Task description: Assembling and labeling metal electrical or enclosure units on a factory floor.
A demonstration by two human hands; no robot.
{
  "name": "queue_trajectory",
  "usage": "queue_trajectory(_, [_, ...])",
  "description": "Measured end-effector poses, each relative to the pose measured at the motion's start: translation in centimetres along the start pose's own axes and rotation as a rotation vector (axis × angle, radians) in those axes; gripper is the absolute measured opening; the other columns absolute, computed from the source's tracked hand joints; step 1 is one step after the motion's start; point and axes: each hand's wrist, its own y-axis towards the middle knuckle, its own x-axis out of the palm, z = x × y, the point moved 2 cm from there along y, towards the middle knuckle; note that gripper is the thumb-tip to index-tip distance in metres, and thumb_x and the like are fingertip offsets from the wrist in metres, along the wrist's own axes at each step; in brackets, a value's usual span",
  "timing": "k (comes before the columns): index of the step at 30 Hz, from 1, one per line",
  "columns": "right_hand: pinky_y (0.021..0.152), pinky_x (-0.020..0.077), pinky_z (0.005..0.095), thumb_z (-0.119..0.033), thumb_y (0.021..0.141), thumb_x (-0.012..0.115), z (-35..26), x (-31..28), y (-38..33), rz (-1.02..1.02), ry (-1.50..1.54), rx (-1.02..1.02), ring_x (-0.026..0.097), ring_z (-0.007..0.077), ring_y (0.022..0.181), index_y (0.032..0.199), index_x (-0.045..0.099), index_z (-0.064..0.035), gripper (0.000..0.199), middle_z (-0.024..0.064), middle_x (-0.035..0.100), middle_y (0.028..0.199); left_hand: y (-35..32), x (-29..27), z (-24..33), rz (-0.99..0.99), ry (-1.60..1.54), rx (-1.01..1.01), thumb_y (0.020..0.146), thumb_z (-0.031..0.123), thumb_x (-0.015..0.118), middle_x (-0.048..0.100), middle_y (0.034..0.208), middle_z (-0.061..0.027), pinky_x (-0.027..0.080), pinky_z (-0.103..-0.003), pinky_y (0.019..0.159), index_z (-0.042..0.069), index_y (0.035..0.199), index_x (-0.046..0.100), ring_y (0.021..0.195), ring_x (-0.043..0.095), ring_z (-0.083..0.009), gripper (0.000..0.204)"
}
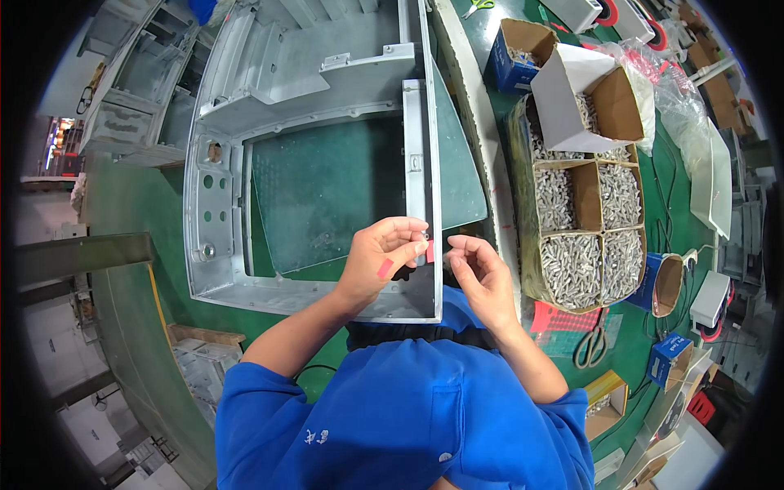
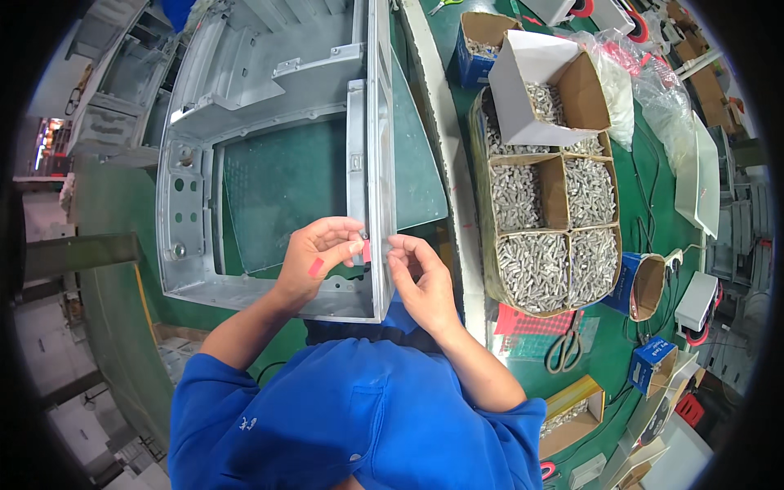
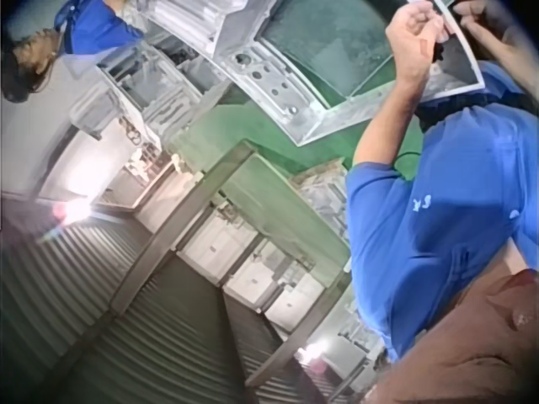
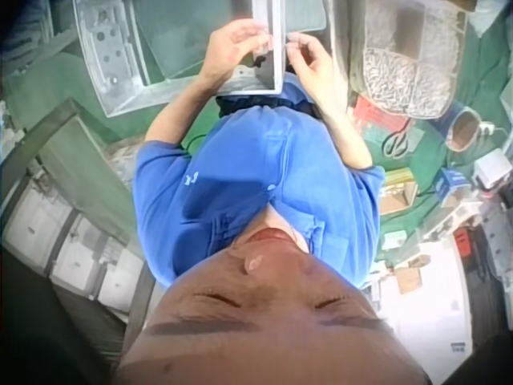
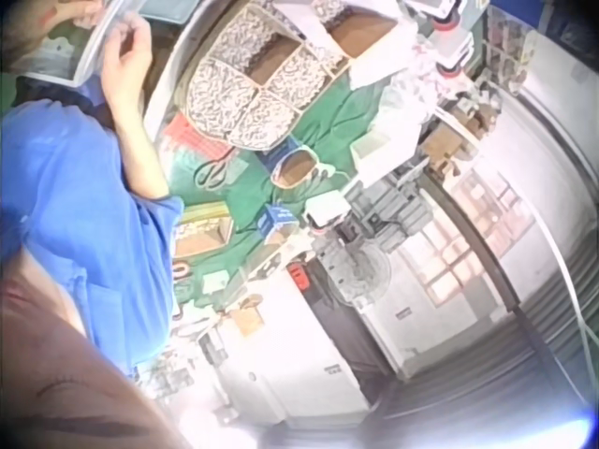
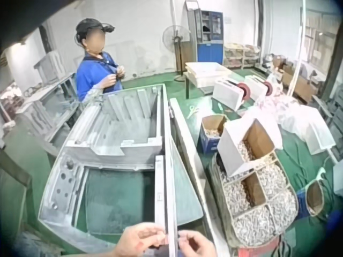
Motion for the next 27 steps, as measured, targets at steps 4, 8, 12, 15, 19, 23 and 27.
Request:
queue_trajectory(4, [0.065, 0.0401, 0.0195, -0.007, 0.080, 0.052, 0.18, 0.09, 0.01, -0.007, 0.010, 0.003, 0.048, 0.0057, 0.072, 0.104, 0.051, -0.0027, 0.024, 0.0004, 0.052, 0.081, -0.01, 0.04, -0.05, 0.000, -0.011, 0.013, 0.075, 0.002, 0.057, 0.057, 0.080, -0.0048, 0.042, -0.021, 0.060, -0.002, 0.097, 0.054, 0.072, 0.054, -0.0090, 0.022])
queue_trajectory(8, [0.064, 0.0402, 0.0193, -0.007, 0.080, 0.053, 0.18, 0.15, 0.00, -0.010, 0.016, 0.005, 0.048, 0.0056, 0.072, 0.103, 0.051, -0.0030, 0.023, 0.0002, 0.052, 0.081, 0.04, 0.07, -0.05, 0.003, 0.000, 0.006, 0.075, 0.002, 0.058, 0.057, 0.080, -0.0045, 0.042, -0.021, 0.060, -0.002, 0.097, 0.054, 0.072, 0.054, -0.0090, 0.023])
queue_trajectory(12, [0.064, 0.0403, 0.0193, -0.008, 0.080, 0.053, -0.18, 0.33, 0.05, -0.014, 0.013, 0.006, 0.048, 0.0057, 0.072, 0.103, 0.051, -0.0030, 0.023, 0.0004, 0.052, 0.080, 0.11, 0.07, -0.05, 0.007, 0.002, 0.003, 0.075, 0.002, 0.058, 0.057, 0.080, -0.0048, 0.042, -0.021, 0.060, -0.002, 0.097, 0.054, 0.072, 0.054, -0.0092, 0.022])
queue_trajectory(15, [0.064, 0.0404, 0.0198, -0.008, 0.080, 0.053, -0.21, 0.34, 0.17, -0.014, -0.004, 0.010, 0.048, 0.0061, 0.072, 0.103, 0.051, -0.0029, 0.023, 0.0004, 0.052, 0.080, 0.13, 0.05, -0.18, 0.009, 0.003, 0.008, 0.075, 0.002, 0.058, 0.057, 0.080, -0.0052, 0.042, -0.021, 0.060, -0.002, 0.097, 0.054, 0.072, 0.054, -0.0094, 0.022])
queue_trajectory(19, [0.065, 0.0406, 0.0205, -0.009, 0.080, 0.053, -0.26, 0.45, 0.33, -0.012, 0.000, 0.018, 0.048, 0.0067, 0.072, 0.103, 0.051, -0.0028, 0.023, 0.0004, 0.052, 0.080, 0.01, 0.14, -0.17, 0.019, -0.001, 0.009, 0.076, 0.002, 0.058, 0.057, 0.080, -0.0056, 0.043, -0.021, 0.061, -0.003, 0.096, 0.054, 0.072, 0.054, -0.0096, 0.022])
queue_trajectory(23, [0.065, 0.0406, 0.0208, -0.009, 0.080, 0.053, -0.34, 0.49, 0.44, -0.019, -0.010, 0.028, 0.048, 0.0070, 0.072, 0.102, 0.051, -0.0028, 0.023, 0.0006, 0.051, 0.079, -0.04, 0.19, -0.18, 0.019, 0.002, 0.020, 0.076, 0.002, 0.057, 0.058, 0.079, -0.0057, 0.043, -0.021, 0.061, -0.002, 0.096, 0.055, 0.072, 0.054, -0.0097, 0.021])
queue_trajectory(27, [0.067, 0.0400, 0.0198, -0.009, 0.081, 0.053, -0.35, 0.58, 0.51, -0.029, -0.004, 0.029, 0.048, 0.0059, 0.073, 0.103, 0.050, -0.0020, 0.023, 0.0000, 0.051, 0.080, -0.12, 0.23, -0.26, 0.026, 0.016, 0.029, 0.078, 0.004, 0.056, 0.059, 0.081, -0.0055, 0.044, -0.021, 0.061, -0.002, 0.097, 0.054, 0.073, 0.055, -0.0087, 0.020])
